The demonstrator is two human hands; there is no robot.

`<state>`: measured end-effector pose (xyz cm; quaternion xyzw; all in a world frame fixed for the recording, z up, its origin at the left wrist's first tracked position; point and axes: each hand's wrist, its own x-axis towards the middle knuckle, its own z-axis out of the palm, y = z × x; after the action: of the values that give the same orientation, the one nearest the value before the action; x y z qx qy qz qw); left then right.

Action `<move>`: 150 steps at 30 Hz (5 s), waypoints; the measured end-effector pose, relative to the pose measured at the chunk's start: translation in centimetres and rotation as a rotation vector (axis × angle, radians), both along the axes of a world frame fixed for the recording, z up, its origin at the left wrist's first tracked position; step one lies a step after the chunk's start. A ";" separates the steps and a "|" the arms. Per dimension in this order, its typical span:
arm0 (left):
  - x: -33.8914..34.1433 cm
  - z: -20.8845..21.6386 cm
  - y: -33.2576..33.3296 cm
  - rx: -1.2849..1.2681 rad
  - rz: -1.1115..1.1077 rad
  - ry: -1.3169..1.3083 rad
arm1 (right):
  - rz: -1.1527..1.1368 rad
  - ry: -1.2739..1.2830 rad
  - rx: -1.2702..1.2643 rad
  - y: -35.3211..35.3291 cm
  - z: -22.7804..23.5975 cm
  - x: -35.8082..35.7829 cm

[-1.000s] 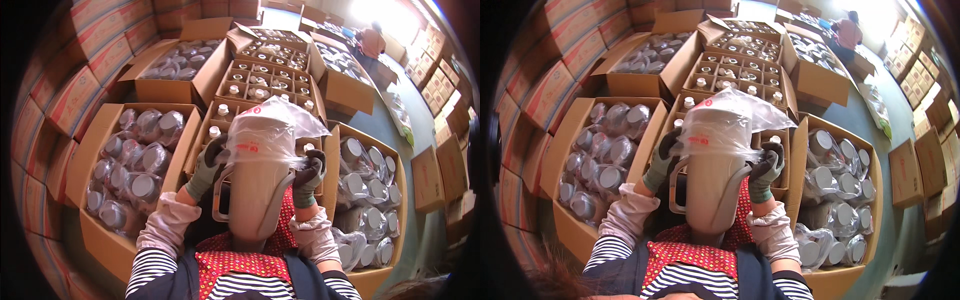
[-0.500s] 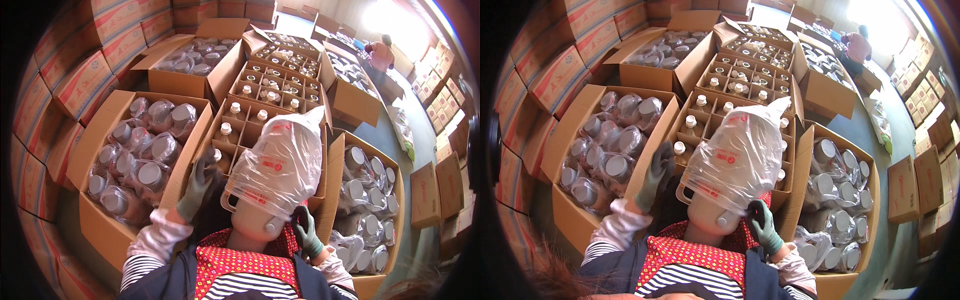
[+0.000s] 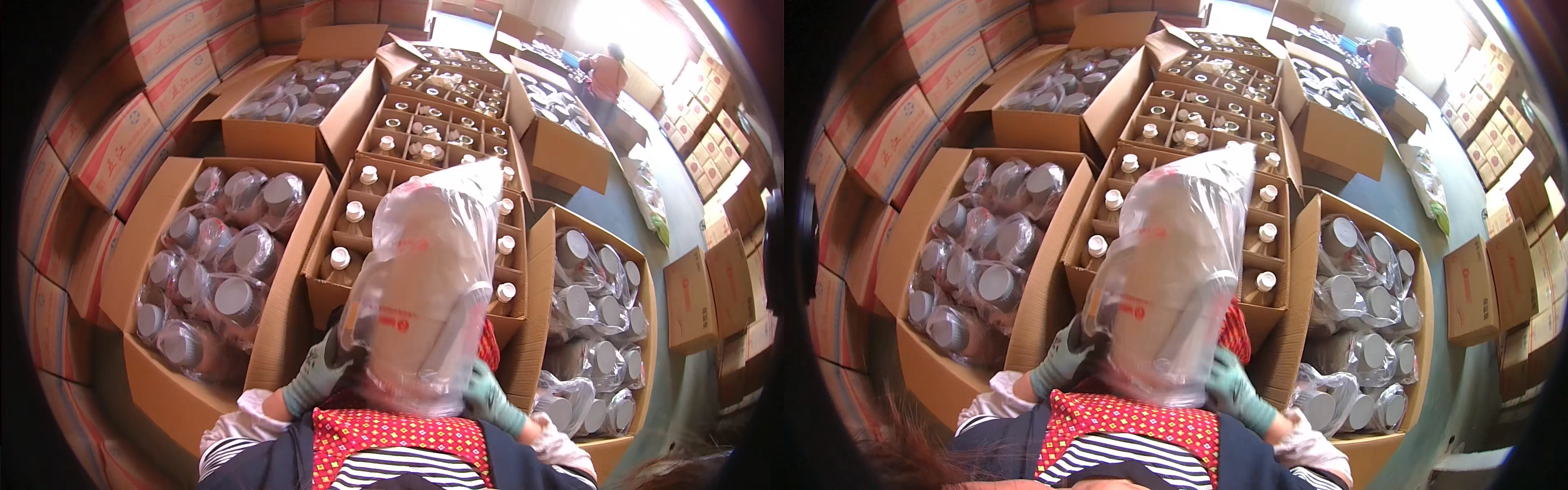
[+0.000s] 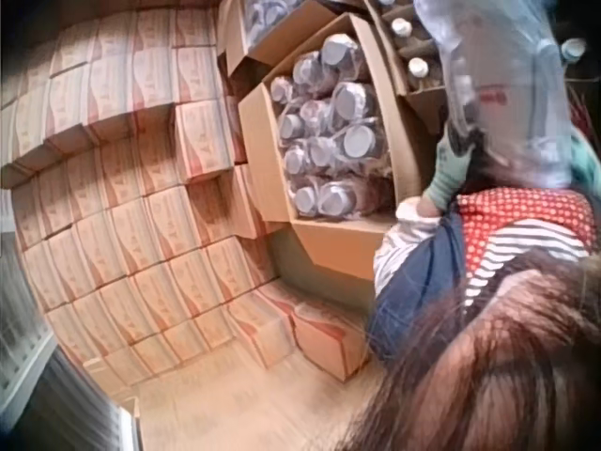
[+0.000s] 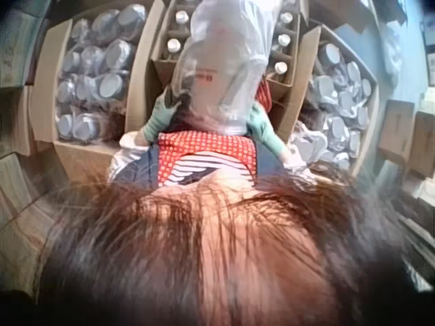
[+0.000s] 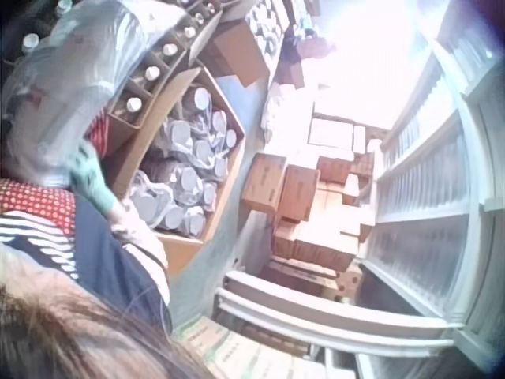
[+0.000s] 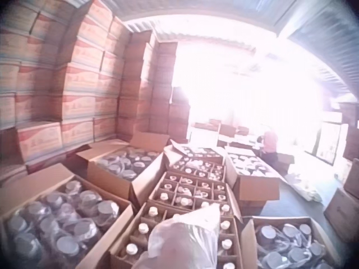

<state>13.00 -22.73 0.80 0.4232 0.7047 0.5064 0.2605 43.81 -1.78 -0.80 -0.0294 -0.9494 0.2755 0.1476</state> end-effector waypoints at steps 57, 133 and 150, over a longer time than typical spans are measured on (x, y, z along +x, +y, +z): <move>-8.0 6.2 -30.4 -0.041 0.757 -0.584 | 0.662 -0.286 0.438 -24.4 -2.2 -40.2; -3.1 -0.7 9.9 0.168 -0.409 0.923 | -0.463 0.764 -1.315 21.9 5.1 -13.6; -0.7 3.6 15.6 0.328 -0.768 -1.028 | -0.635 0.717 1.277 26.1 50.8 6.3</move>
<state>12.33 -7.13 4.38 0.3829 0.2032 0.6159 0.6578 50.06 24.29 50.01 -0.1177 -0.7648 -0.3839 0.5039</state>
